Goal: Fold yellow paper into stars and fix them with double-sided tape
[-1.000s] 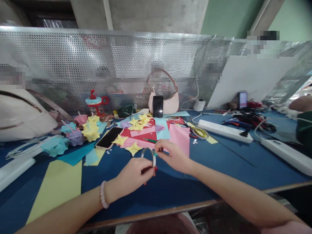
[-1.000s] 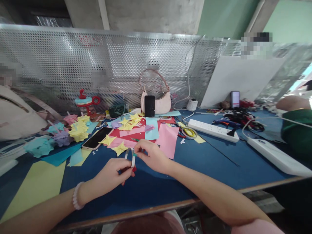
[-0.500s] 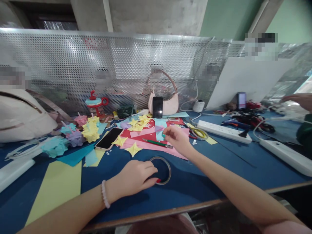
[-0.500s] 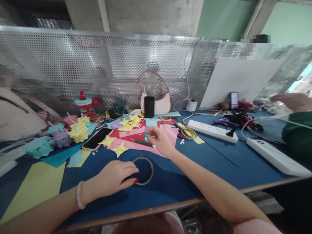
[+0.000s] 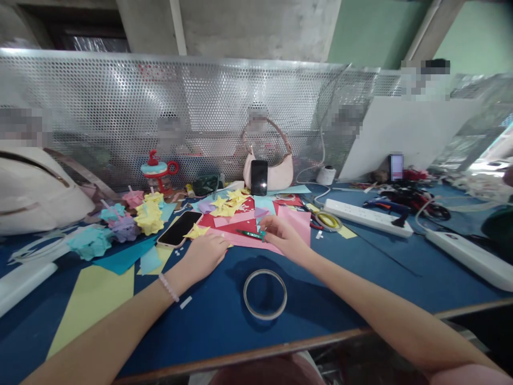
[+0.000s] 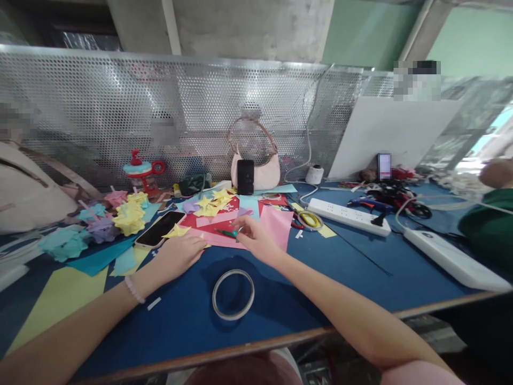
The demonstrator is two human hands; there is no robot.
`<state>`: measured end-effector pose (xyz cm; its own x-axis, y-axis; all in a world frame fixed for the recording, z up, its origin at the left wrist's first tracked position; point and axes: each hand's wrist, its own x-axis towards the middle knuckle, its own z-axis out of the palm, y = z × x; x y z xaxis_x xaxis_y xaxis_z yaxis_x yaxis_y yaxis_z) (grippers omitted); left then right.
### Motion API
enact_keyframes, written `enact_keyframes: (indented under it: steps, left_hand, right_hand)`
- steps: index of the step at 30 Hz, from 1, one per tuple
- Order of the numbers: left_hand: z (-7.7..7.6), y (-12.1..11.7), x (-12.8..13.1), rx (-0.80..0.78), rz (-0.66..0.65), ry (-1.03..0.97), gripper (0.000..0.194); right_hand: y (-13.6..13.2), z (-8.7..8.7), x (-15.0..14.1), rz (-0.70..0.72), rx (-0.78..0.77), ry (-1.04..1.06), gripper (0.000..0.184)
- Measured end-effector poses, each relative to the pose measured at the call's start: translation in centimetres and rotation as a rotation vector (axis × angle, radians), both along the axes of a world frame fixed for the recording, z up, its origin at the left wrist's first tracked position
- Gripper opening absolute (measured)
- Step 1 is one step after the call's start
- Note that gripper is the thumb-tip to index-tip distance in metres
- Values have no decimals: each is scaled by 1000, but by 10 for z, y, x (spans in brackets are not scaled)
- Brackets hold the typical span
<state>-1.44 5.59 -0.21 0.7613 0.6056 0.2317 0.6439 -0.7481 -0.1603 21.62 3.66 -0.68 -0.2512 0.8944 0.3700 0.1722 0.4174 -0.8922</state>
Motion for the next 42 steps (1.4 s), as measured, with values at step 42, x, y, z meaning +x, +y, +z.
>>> enact_keyframes:
  steps: [42]
  left_hand:
    - [18, -70, 31, -969, -46, -1004, 31]
  right_hand:
    - [-51, 8, -11, -344, 1032, -415, 17]
